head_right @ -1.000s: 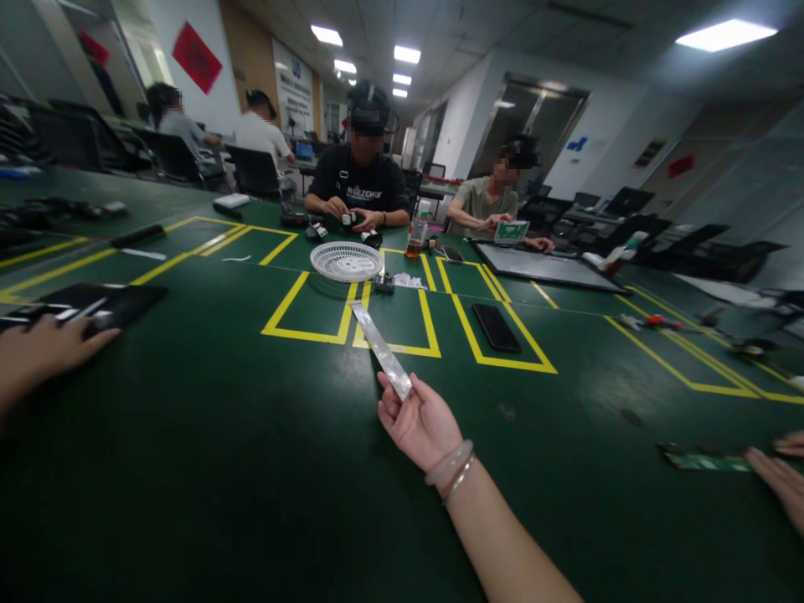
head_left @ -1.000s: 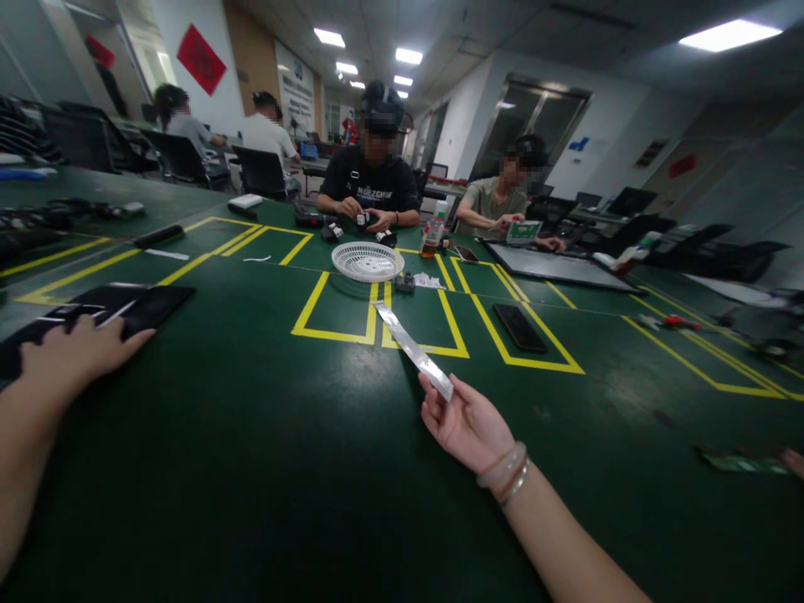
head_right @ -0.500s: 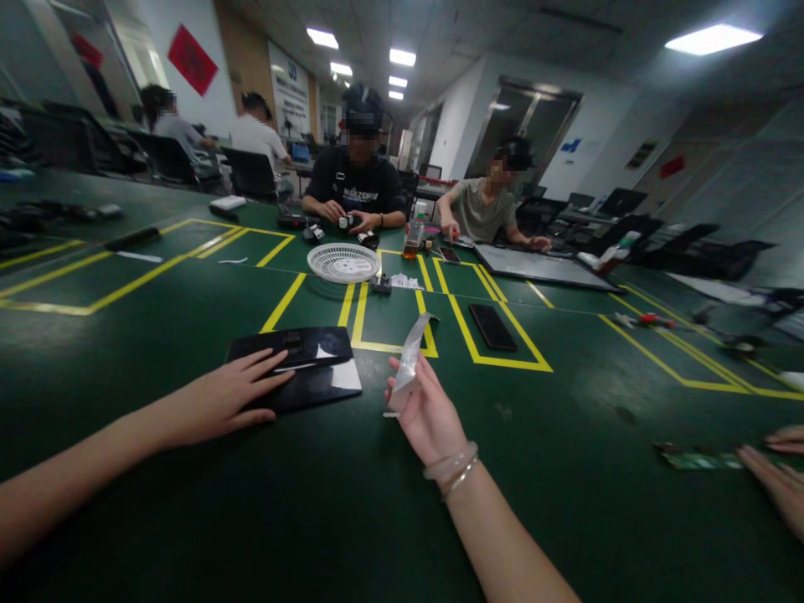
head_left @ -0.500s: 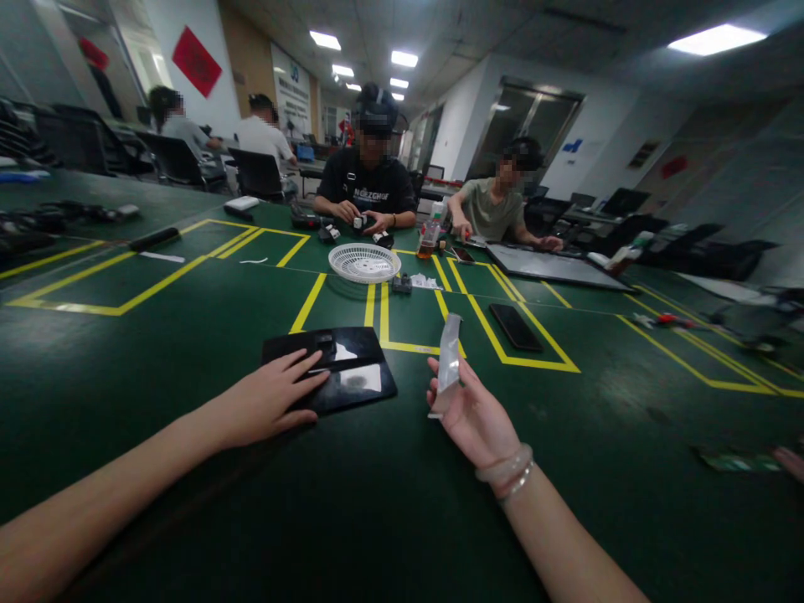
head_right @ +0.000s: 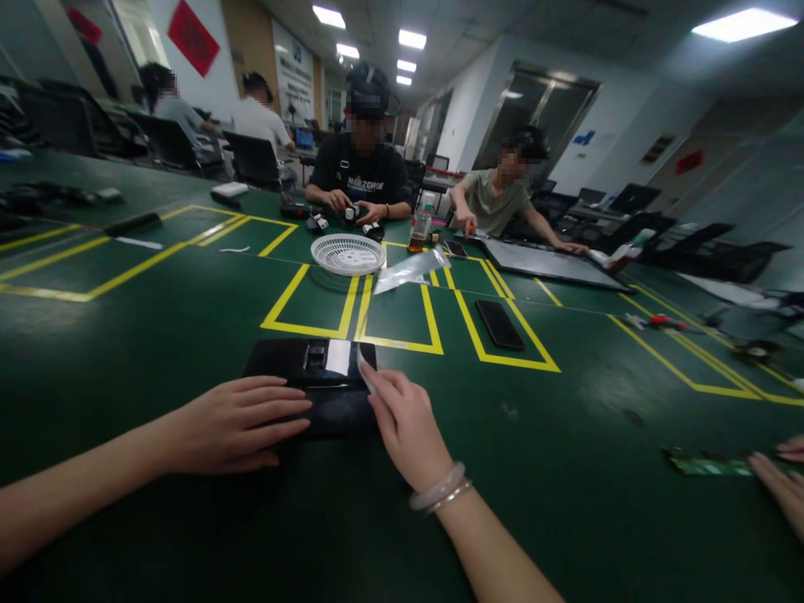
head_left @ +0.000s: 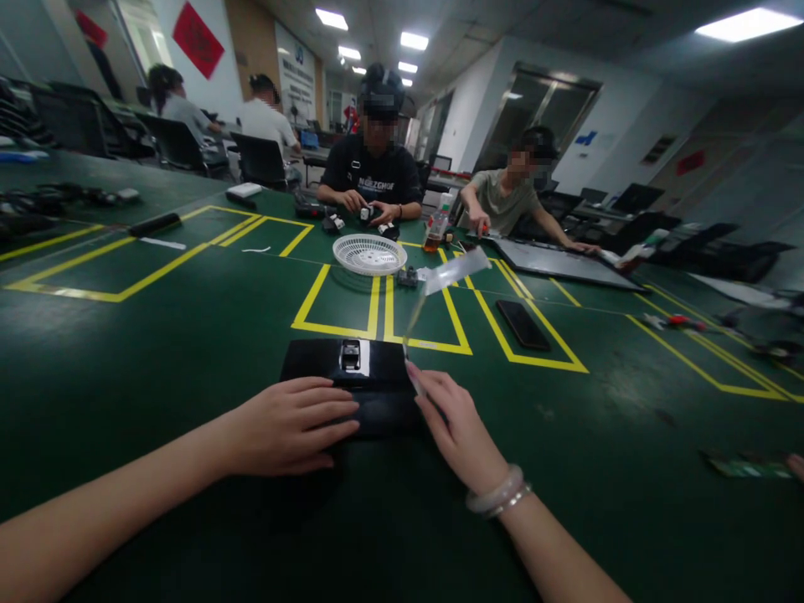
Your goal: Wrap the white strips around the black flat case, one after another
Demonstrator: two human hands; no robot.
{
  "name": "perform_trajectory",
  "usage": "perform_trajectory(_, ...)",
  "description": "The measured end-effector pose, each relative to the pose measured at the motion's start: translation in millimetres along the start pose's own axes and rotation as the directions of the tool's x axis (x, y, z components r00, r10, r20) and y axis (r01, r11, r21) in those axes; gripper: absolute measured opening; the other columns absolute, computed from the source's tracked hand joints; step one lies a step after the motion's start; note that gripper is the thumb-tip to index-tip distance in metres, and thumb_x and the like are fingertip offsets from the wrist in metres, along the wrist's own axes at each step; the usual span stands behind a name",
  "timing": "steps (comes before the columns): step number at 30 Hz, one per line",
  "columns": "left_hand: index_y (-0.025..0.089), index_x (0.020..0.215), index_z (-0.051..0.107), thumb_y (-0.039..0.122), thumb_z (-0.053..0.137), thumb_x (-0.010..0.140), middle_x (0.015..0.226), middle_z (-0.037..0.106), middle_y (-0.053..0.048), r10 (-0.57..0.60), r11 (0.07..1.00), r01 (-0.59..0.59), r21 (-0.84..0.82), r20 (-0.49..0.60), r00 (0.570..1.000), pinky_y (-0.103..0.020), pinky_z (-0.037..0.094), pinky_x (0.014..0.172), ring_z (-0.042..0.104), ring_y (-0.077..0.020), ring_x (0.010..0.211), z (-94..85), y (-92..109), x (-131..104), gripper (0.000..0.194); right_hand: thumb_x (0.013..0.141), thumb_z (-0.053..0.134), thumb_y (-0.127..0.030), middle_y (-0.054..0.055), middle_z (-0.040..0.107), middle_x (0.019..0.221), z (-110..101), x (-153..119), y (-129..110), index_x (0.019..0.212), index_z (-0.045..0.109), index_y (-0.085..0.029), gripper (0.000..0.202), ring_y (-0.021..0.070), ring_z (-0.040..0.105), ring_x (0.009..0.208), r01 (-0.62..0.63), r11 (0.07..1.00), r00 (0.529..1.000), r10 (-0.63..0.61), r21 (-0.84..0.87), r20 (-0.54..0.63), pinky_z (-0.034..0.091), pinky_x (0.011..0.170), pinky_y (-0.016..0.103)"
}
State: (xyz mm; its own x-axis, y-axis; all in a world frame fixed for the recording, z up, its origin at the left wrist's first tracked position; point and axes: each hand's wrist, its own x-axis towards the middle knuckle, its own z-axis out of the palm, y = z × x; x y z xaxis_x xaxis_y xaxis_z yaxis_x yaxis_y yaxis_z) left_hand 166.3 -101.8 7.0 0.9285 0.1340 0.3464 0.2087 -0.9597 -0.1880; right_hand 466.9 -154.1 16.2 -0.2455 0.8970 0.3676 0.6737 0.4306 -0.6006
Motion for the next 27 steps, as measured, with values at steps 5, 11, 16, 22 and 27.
perform_trajectory(5, 0.025, 0.136, 0.056, 0.021, 0.056, 0.092, 0.133, 0.063, 0.001, 0.087, 0.987, -0.059, 0.147, -0.189, 0.978, -0.031, 0.033, 0.121, 0.055, -0.0154, 0.128, -5.8, 10.2, -2.3, 0.044, 0.097, 0.048, -0.014, 0.006, 0.066, 0.127, 2.0, -1.6, -5.5, 0.131, 0.059, -0.033, 0.04, 0.0244, 0.06, 0.115, 0.132, 0.91, 0.983, -0.07, -0.393, 0.168, 0.034, 0.104, 0.053)
perform_trajectory(11, 0.021, 0.134, 0.058, 0.038, 0.054, 0.094, 0.133, 0.063, -0.007, -0.126, 0.992, 0.126, -0.007, 0.058, 0.99, -0.04, 0.043, 0.11, 0.06, -0.0231, 0.122, 8.5, -5.2, 0.1, 0.043, 0.091, 0.052, -0.005, 0.004, 0.067, 0.129, 6.9, -1.3, 0.6, 0.124, 0.064, -0.034, 0.045, 0.0285, 0.057, 0.12, 0.175, 0.838, 0.97, -0.057, -0.517, 0.235, 0.028, 0.108, 0.061)
perform_trajectory(16, 0.023, 0.13, 0.061, 0.038, 0.049, 0.097, 0.128, 0.066, -0.003, -0.151, 0.984, 0.16, -0.073, 0.111, 0.982, -0.037, 0.047, 0.101, 0.064, -0.02, 0.114, 14.1, -7.1, 0.6, 0.039, 0.089, 0.049, -0.002, 0.004, 0.063, 0.135, 8.5, -3.3, 1.8, 0.126, 0.063, -0.034, 0.051, 0.0309, 0.053, 0.126, 0.164, 0.812, 0.972, -0.035, -0.56, 0.234, 0.025, 0.109, 0.066)
perform_trajectory(22, 0.023, 0.126, 0.064, 0.035, 0.048, 0.097, 0.126, 0.068, -0.002, -0.159, 0.98, 0.169, -0.102, 0.1, 0.982, -0.037, 0.046, 0.1, 0.065, -0.019, 0.112, 11.9, -6.5, 3.4, 0.035, 0.091, 0.051, -0.009, 0.007, 0.063, 0.134, 8.3, -5.3, -3.0, 0.127, 0.062, -0.032, 0.044, 0.0323, 0.051, 0.128, 0.164, 0.808, 0.971, -0.031, -0.566, 0.237, 0.023, 0.11, 0.067)
perform_trajectory(27, 0.025, 0.141, 0.051, 0.038, 0.057, 0.092, 0.142, 0.056, -0.006, -0.219, 0.969, 0.232, -0.084, 0.142, 0.965, -0.044, 0.038, 0.112, 0.056, -0.0236, 0.126, 11.7, -8.7, 1.8, 0.051, 0.094, 0.049, -0.013, 0.006, 0.064, 0.132, 5.1, -3.8, -6.7, 0.133, 0.057, -0.031, 0.044, 0.0305, 0.051, 0.127, 0.142, 0.835, 0.982, -0.052, -0.532, 0.181, 0.02, 0.111, 0.065)
